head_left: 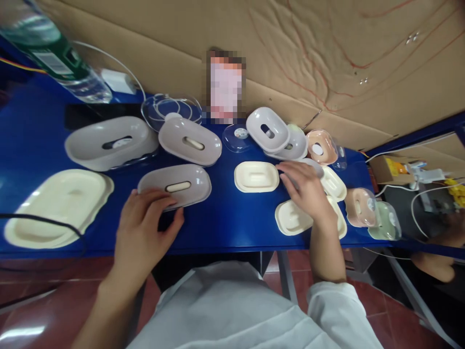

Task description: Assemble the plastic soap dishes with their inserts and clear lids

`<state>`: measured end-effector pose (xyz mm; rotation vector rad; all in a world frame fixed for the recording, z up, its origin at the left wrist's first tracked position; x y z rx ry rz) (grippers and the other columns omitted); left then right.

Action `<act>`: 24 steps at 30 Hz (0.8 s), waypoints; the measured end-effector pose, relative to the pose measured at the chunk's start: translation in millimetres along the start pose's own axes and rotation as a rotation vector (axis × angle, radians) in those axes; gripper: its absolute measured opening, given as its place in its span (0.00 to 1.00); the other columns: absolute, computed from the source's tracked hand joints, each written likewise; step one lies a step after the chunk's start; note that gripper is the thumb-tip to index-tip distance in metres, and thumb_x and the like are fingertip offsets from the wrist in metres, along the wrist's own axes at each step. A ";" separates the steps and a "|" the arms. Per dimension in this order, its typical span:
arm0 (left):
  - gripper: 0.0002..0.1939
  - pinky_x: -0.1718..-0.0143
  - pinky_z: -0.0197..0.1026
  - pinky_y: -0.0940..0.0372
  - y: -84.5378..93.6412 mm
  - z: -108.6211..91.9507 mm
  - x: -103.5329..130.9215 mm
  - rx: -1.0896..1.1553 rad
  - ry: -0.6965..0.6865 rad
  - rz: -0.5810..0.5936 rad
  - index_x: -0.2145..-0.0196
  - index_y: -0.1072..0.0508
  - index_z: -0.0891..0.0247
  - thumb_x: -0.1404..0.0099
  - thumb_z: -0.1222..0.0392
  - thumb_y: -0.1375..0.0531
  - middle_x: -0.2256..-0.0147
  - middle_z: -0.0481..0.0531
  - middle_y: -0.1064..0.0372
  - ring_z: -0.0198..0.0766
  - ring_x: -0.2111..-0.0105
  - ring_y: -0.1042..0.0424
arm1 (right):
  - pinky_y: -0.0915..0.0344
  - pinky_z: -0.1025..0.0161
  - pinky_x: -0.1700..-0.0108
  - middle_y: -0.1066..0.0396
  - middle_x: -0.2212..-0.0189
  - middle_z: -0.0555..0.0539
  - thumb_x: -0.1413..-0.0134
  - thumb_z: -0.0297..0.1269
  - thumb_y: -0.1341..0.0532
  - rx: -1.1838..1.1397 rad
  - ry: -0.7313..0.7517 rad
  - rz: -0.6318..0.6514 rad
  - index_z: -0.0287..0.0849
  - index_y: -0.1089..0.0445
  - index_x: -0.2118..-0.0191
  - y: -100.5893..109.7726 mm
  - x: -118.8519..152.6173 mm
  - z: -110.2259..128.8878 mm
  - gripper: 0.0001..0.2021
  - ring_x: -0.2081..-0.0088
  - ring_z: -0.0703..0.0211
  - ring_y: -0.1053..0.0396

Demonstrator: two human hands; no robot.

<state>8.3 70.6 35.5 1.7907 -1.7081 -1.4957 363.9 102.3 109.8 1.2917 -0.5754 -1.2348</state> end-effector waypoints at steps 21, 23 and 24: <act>0.11 0.29 0.60 0.35 -13.8 -40.2 6.3 0.233 -0.250 0.132 0.48 0.23 0.57 0.27 0.67 0.38 0.48 0.54 0.22 0.45 0.42 0.23 | 0.48 0.31 0.25 0.29 0.34 0.32 0.28 0.21 0.56 0.383 0.269 0.245 0.34 0.39 0.26 -86.6 -120.2 57.4 0.30 0.29 0.39 0.36; 0.11 0.30 0.60 0.34 -12.7 -39.9 7.3 0.212 -0.247 0.101 0.48 0.24 0.57 0.26 0.67 0.38 0.48 0.54 0.22 0.45 0.43 0.22 | 0.42 0.36 0.28 0.25 0.39 0.31 0.28 0.21 0.55 0.419 0.304 0.311 0.33 0.36 0.28 -86.7 -125.7 56.7 0.28 0.33 0.40 0.32; 0.11 0.31 0.59 0.33 -12.1 -39.8 7.6 0.201 -0.246 0.082 0.48 0.24 0.57 0.26 0.67 0.38 0.48 0.54 0.22 0.45 0.43 0.22 | 0.39 0.39 0.30 0.24 0.41 0.31 0.28 0.21 0.55 0.418 0.333 0.343 0.33 0.35 0.29 -85.6 -125.5 57.2 0.28 0.35 0.42 0.30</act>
Point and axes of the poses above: each hand's wrist, its own x-axis away from the middle knuckle, its own y-axis out of the back of the hand, z = x × y, the point moved 6 cm from there along -x, towards the middle knuckle
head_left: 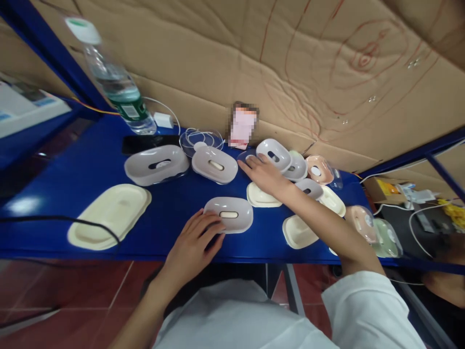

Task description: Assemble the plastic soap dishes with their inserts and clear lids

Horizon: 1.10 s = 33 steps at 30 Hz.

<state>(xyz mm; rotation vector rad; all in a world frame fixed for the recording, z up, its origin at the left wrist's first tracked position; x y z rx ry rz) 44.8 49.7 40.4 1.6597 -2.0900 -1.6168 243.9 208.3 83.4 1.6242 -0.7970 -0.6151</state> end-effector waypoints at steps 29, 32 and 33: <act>0.11 0.32 0.59 0.31 1.0 2.9 1.2 -0.013 0.045 -0.042 0.50 0.21 0.56 0.27 0.66 0.39 0.49 0.54 0.20 0.47 0.44 0.21 | 0.51 0.30 0.30 0.34 0.31 0.35 0.42 0.46 0.30 -0.468 -0.061 0.142 0.47 0.34 0.37 -7.3 1.8 -32.9 0.30 0.34 0.35 0.33; 0.12 0.31 0.61 0.32 -0.1 4.0 2.5 -0.006 0.048 -0.053 0.49 0.21 0.56 0.26 0.66 0.39 0.49 0.54 0.20 0.47 0.43 0.21 | 0.48 0.36 0.31 0.28 0.36 0.37 0.39 0.48 0.31 -0.497 -0.061 0.019 0.47 0.34 0.36 7.3 9.1 -32.1 0.29 0.36 0.37 0.30; 0.12 0.31 0.61 0.32 -0.1 4.1 3.2 -0.004 0.047 -0.061 0.48 0.22 0.56 0.26 0.66 0.39 0.48 0.54 0.20 0.47 0.43 0.21 | 0.47 0.38 0.32 0.29 0.35 0.37 0.39 0.49 0.31 -0.493 -0.061 -0.043 0.47 0.34 0.35 15.0 14.9 -28.5 0.30 0.35 0.37 0.31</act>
Point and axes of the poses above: each hand's wrist, its own x-axis away from the middle knuckle, its own y-axis out of the back of the hand, z = x × y, the point moved 6 cm from there along -x, towards the middle knuckle
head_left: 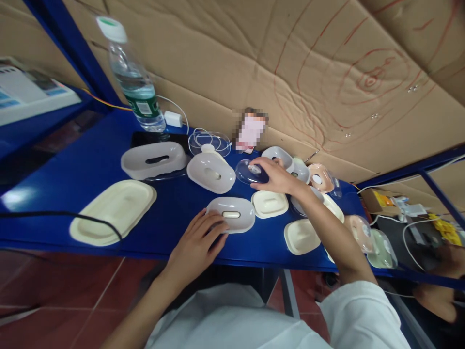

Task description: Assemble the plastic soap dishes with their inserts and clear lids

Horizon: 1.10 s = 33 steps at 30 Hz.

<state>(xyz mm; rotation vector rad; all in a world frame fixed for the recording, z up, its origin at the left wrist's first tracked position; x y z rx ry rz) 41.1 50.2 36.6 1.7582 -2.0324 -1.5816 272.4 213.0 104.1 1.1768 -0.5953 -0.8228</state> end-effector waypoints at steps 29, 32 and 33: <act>0.20 0.34 0.54 0.28 7.6 9.5 2.3 0.059 0.070 -0.047 0.39 0.26 0.53 0.26 0.57 0.34 0.34 0.57 0.30 0.49 0.35 0.27 | 0.39 0.43 0.25 0.46 0.23 0.34 0.26 0.42 0.38 0.126 0.260 -0.064 0.41 0.45 0.22 -63.7 108.9 79.9 0.33 0.20 0.44 0.53; 0.19 0.34 0.53 0.28 6.3 11.4 1.1 0.064 0.082 -0.038 0.39 0.27 0.53 0.25 0.56 0.35 0.33 0.57 0.32 0.49 0.35 0.28 | 0.39 0.44 0.24 0.46 0.23 0.36 0.28 0.42 0.35 0.163 0.268 -0.087 0.44 0.42 0.24 -72.8 111.8 78.1 0.33 0.20 0.44 0.53; 0.19 0.34 0.53 0.28 5.7 12.1 0.6 0.067 0.088 -0.035 0.38 0.27 0.53 0.24 0.56 0.36 0.32 0.57 0.33 0.49 0.34 0.29 | 0.39 0.45 0.24 0.46 0.23 0.36 0.28 0.42 0.35 0.167 0.268 -0.092 0.44 0.41 0.24 -74.1 111.7 78.7 0.33 0.21 0.44 0.53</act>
Point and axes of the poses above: each hand's wrist, its own x-axis away from the middle knuckle, its own y-axis out of the back of the hand, z = x × y, the point moved 6 cm from there along -x, towards the middle knuckle
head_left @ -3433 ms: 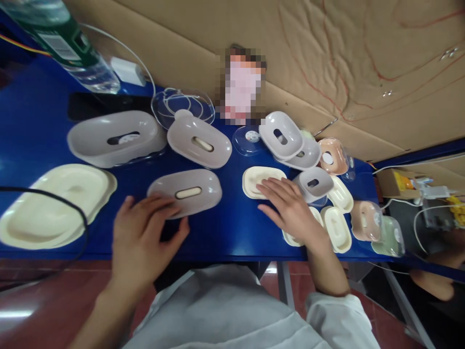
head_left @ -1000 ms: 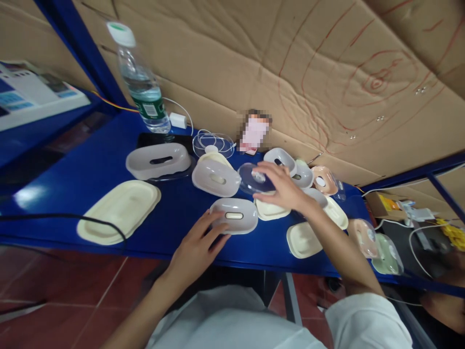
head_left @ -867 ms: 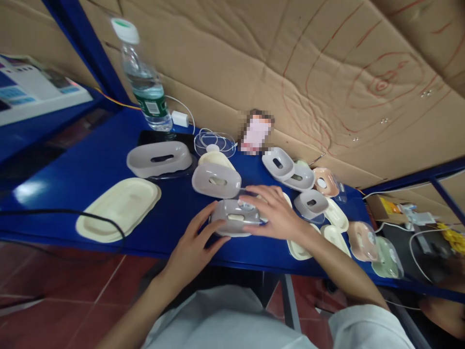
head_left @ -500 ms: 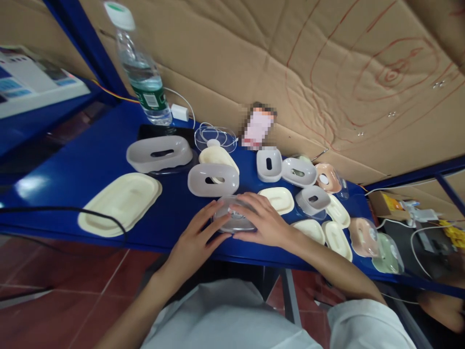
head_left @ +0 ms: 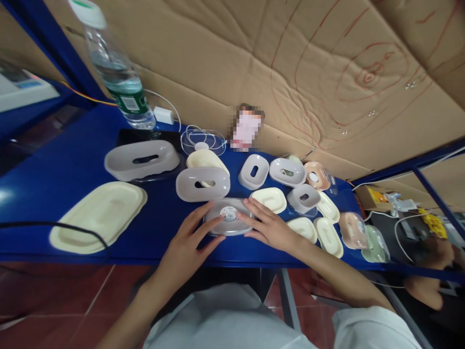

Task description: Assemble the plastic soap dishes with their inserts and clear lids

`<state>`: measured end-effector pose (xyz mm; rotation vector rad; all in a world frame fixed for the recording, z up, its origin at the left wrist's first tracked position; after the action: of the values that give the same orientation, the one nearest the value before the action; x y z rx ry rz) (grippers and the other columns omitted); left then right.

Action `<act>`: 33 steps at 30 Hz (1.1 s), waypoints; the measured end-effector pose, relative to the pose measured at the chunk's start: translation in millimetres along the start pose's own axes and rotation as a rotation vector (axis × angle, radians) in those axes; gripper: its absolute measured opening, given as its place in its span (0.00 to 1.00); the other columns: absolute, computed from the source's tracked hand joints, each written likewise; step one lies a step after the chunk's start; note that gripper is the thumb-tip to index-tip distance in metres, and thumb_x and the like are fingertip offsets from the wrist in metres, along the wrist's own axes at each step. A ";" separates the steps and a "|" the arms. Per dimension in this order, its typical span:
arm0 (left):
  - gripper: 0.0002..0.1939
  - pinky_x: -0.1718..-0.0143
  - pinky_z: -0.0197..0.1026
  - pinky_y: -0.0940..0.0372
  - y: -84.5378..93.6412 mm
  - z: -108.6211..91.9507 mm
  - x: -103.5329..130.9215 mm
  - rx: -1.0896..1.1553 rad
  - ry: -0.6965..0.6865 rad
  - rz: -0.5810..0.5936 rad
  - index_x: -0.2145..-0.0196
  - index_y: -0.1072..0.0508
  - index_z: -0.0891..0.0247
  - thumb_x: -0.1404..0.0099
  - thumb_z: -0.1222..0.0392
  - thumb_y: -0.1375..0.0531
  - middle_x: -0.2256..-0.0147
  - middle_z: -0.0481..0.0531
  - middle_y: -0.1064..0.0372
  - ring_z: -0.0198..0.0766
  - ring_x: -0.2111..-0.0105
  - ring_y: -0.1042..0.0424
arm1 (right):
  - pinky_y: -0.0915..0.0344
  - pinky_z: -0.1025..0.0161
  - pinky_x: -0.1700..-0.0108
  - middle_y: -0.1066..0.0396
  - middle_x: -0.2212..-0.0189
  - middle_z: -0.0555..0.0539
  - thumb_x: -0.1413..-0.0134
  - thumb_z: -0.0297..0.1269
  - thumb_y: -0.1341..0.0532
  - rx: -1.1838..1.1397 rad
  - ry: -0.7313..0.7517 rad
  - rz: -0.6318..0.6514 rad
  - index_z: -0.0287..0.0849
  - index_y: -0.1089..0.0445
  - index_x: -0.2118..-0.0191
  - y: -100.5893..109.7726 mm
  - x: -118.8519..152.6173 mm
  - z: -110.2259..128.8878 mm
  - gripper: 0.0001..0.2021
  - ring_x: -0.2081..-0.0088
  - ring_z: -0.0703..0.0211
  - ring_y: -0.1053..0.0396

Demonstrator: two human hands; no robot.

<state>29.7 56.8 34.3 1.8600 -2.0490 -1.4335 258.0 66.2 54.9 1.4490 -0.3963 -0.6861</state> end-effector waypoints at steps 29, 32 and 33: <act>0.20 0.36 0.57 0.26 -3.6 -0.9 2.2 -0.022 0.023 0.045 0.36 0.31 0.53 0.23 0.57 0.39 0.28 0.62 0.41 0.54 0.30 0.33 | 0.39 0.39 0.30 0.46 0.23 0.36 0.23 0.51 0.45 0.022 -0.140 0.047 0.42 0.26 0.41 50.3 -68.0 -53.7 0.21 0.26 0.40 0.42; 0.20 0.39 0.56 0.24 -3.6 -2.2 5.0 -0.018 0.036 0.076 0.35 0.30 0.52 0.23 0.56 0.39 0.24 0.63 0.48 0.55 0.31 0.31 | 0.38 0.39 0.29 0.42 0.24 0.37 0.22 0.47 0.45 0.003 -0.159 0.079 0.42 0.36 0.28 37.1 -22.0 -14.0 0.25 0.25 0.42 0.42; 0.20 0.40 0.56 0.24 -4.5 -4.4 5.7 -0.017 0.025 0.103 0.35 0.30 0.52 0.22 0.55 0.39 0.23 0.62 0.51 0.55 0.32 0.31 | 0.39 0.39 0.28 0.41 0.25 0.37 0.22 0.45 0.45 0.015 -0.187 0.064 0.42 0.39 0.26 34.4 -8.3 -4.2 0.26 0.25 0.42 0.43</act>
<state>34.0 50.3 31.0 1.7288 -2.0812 -1.3913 260.8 74.2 89.6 1.3847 -0.5921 -0.7707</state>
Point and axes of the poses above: each hand's wrist, its own x-axis away from the middle knuckle, its own y-axis out of the back of the hand, z = x × y, the point moved 6 cm from there along -x, towards the middle knuckle
